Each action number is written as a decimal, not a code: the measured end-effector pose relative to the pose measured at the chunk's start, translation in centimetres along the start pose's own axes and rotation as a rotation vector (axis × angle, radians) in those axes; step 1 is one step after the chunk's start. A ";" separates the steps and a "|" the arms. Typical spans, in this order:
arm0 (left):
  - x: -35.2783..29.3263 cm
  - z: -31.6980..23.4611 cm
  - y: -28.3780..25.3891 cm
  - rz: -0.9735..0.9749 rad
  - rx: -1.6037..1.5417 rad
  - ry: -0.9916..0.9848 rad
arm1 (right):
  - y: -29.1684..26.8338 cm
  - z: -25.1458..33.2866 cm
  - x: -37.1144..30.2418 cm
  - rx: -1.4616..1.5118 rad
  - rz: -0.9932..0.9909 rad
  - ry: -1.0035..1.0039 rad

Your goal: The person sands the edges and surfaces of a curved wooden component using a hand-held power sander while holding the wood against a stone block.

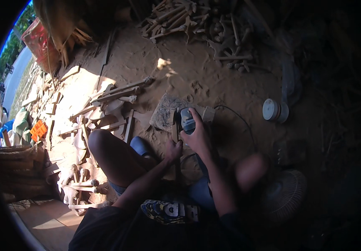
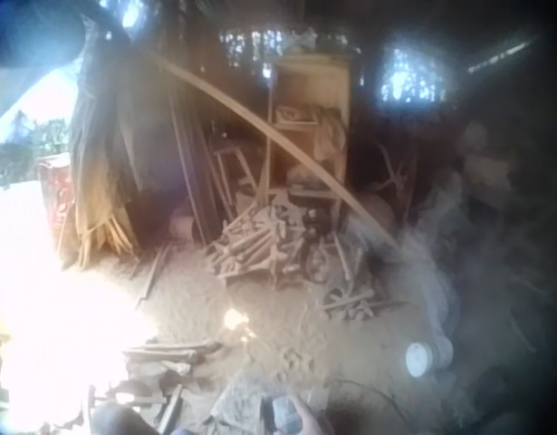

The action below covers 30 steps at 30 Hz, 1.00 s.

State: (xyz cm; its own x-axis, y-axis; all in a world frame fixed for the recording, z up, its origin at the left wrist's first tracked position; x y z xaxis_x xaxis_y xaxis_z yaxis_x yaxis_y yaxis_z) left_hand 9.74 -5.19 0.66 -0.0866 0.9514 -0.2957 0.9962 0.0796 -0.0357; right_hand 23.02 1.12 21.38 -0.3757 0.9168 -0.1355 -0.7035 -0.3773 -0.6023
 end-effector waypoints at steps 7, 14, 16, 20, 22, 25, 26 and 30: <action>-0.3 -3.0 -1.7 0.064 -0.119 -0.012 | -3.0 -0.8 -2.3 0.110 -0.221 -0.096; 8.0 -16.0 -8.5 0.263 0.839 0.380 | -10.6 -2.2 -6.2 0.062 -0.399 0.085; 9.1 -20.9 -10.9 0.323 1.198 0.375 | -11.9 -3.7 -7.1 0.071 -0.507 0.068; 5.2 -29.2 -12.4 -0.203 1.446 0.870 | -13.2 -4.4 -8.7 0.116 -0.539 0.154; 3.6 -30.7 -13.5 -0.505 1.392 0.865 | -13.2 -5.3 -8.7 0.100 -0.567 0.078; 4.2 -26.4 -11.9 0.339 0.370 0.686 | -13.2 -6.1 -8.6 0.087 -0.598 0.027; 4.4 -24.4 -10.7 0.482 -0.005 0.551 | -13.1 -6.2 -8.5 0.111 -0.580 0.047; 7.7 -14.5 -10.6 0.390 -0.577 0.186 | -11.7 -4.3 -7.4 0.170 -0.473 0.098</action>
State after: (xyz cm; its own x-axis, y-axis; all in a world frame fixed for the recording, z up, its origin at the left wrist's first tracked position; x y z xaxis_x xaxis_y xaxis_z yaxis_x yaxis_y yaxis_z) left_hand -1.38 5.55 12.58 0.2285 0.9734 -0.0146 0.8056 -0.1806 0.5642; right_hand 36.62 -0.66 26.01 0.0598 0.9973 0.0431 -0.8742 0.0732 -0.4800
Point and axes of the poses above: each hand's wrist, its own x-axis towards the middle knuckle, its own y-axis out of the palm, z = x × y, the point moved 3 cm from there along x, towards the middle knuckle, and after that the axes turned 12 degrees about z, right-handed, at the moved point
